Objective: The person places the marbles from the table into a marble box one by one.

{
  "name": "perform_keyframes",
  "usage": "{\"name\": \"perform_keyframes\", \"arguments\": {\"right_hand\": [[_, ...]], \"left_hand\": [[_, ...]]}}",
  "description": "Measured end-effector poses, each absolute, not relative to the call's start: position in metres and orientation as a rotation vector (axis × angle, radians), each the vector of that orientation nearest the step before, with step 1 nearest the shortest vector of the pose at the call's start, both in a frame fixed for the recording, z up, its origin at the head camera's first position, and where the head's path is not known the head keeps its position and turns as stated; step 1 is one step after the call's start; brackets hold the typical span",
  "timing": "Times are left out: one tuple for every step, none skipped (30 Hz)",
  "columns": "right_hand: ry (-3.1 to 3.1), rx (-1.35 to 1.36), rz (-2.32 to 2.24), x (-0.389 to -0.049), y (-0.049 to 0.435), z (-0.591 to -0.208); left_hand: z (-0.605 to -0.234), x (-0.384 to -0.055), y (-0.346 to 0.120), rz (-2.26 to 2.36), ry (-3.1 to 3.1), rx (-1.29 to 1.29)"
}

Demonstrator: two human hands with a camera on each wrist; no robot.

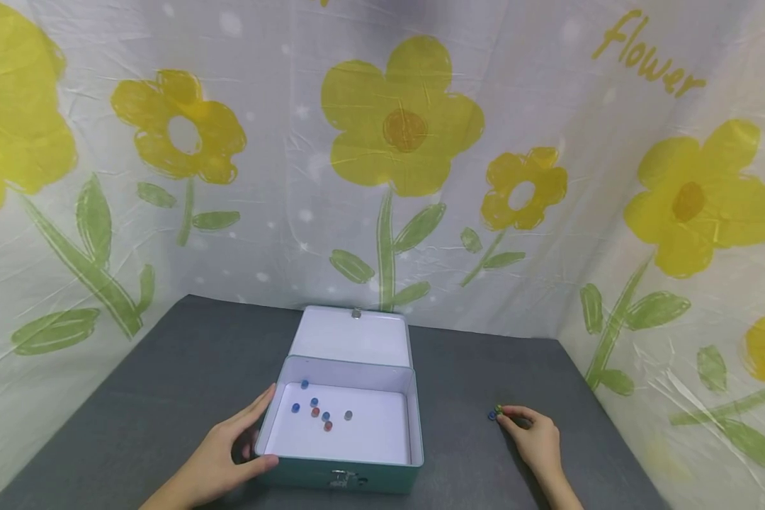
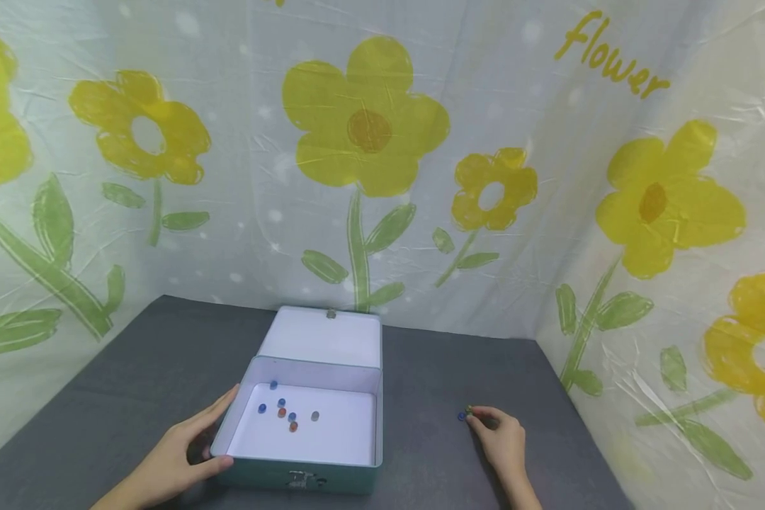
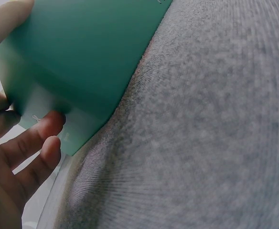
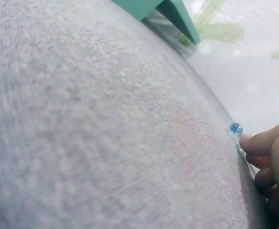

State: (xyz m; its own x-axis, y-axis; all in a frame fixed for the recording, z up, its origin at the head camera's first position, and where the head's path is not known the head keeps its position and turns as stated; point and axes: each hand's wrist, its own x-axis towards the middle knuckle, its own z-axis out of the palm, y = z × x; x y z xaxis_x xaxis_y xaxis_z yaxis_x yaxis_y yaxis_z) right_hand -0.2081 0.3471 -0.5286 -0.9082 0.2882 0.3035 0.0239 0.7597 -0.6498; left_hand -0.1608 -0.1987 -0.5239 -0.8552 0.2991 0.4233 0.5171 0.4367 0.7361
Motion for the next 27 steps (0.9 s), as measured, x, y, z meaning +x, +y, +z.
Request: {"name": "perform_keyframes", "arguments": {"right_hand": [[-2.57, -0.243, 0.956, -0.208, 0.347, -0.528], [-2.569, -0.253, 0.971, -0.207, 0.347, -0.527], [-2.568, -0.263, 0.984, -0.207, 0.347, -0.527], [-2.563, -0.279, 1.008, -0.206, 0.347, -0.526], [-2.557, -0.292, 1.035, -0.206, 0.347, -0.524], [-2.551, -0.305, 1.066, -0.205, 0.346, -0.523], [-2.544, -0.321, 1.096, -0.205, 0.346, -0.522], [-2.535, -0.332, 1.13, -0.204, 0.346, -0.521], [-2.529, -0.334, 1.167, -0.204, 0.345, -0.52], [-2.522, -0.337, 1.2, -0.204, 0.345, -0.519], [-2.517, -0.337, 1.229, -0.204, 0.344, -0.518], [-2.515, -0.339, 1.253, -0.203, 0.343, -0.517], [-2.511, -0.341, 1.277, -0.204, 0.342, -0.516], [-2.504, -0.341, 1.3, -0.204, 0.341, -0.515], [-2.497, -0.343, 1.318, -0.204, 0.34, -0.514], [-2.489, -0.346, 1.332, -0.205, 0.339, -0.513], [-2.482, -0.347, 1.348, -0.205, 0.338, -0.511], [-2.477, -0.347, 1.357, -0.205, 0.337, -0.51], [-2.467, -0.344, 1.371, -0.206, 0.336, -0.508], [-2.459, -0.34, 1.378, -0.206, 0.334, -0.506], [-2.452, -0.332, 1.388, -0.207, 0.332, -0.503], [-2.442, -0.321, 1.404, -0.207, 0.33, -0.501], [-2.432, -0.31, 1.421, -0.208, 0.328, -0.498], [-2.422, -0.298, 1.439, -0.21, 0.325, -0.496], [-2.414, -0.28, 1.459, -0.211, 0.322, -0.493], [-2.405, -0.261, 1.474, -0.214, 0.319, -0.49], [-2.398, -0.245, 1.488, -0.215, 0.315, -0.489]], "left_hand": [[-0.524, -0.161, -0.199, -1.383, -2.463, -0.709], [-0.524, -0.16, -0.199, -1.385, -2.466, -0.707], [-0.524, -0.16, -0.199, -1.389, -2.467, -0.707], [-0.524, -0.16, -0.199, -1.389, -2.464, -0.714], [-0.524, -0.16, -0.199, -1.392, -2.456, -0.723], [-0.524, -0.16, -0.199, -1.384, -2.448, -0.732], [-0.524, -0.16, -0.199, -1.38, -2.436, -0.744], [-0.523, -0.16, -0.199, -1.375, -2.423, -0.756], [-0.523, -0.161, -0.199, -1.371, -2.412, -0.768], [-0.523, -0.161, -0.199, -1.365, -2.402, -0.779], [-0.523, -0.161, -0.199, -1.365, -2.396, -0.783], [-0.523, -0.161, -0.199, -1.365, -2.396, -0.779], [-0.523, -0.162, -0.199, -1.373, -2.398, -0.776], [-0.523, -0.162, -0.199, -1.374, -2.403, -0.77], [-0.523, -0.162, -0.2, -1.37, -2.406, -0.77], [-0.524, -0.163, -0.2, -1.364, -2.408, -0.77], [-0.524, -0.163, -0.2, -1.36, -2.412, -0.769], [-0.525, -0.163, -0.2, -1.362, -2.416, -0.761], [-0.526, -0.163, -0.2, -1.36, -2.419, -0.761], [-0.526, -0.163, -0.2, -1.359, -2.424, -0.76], [-0.527, -0.163, -0.2, -1.359, -2.427, -0.759], [-0.527, -0.163, -0.2, -1.364, -2.432, -0.751], [-0.527, -0.163, -0.2, -1.369, -2.436, -0.745], [-0.527, -0.163, -0.2, -1.374, -2.439, -0.737], [-0.527, -0.163, -0.2, -1.37, -2.436, -0.741], [-0.527, -0.163, -0.2, -1.368, -2.433, -0.744], [-0.526, -0.163, -0.2, -1.366, -2.43, -0.748]]}}
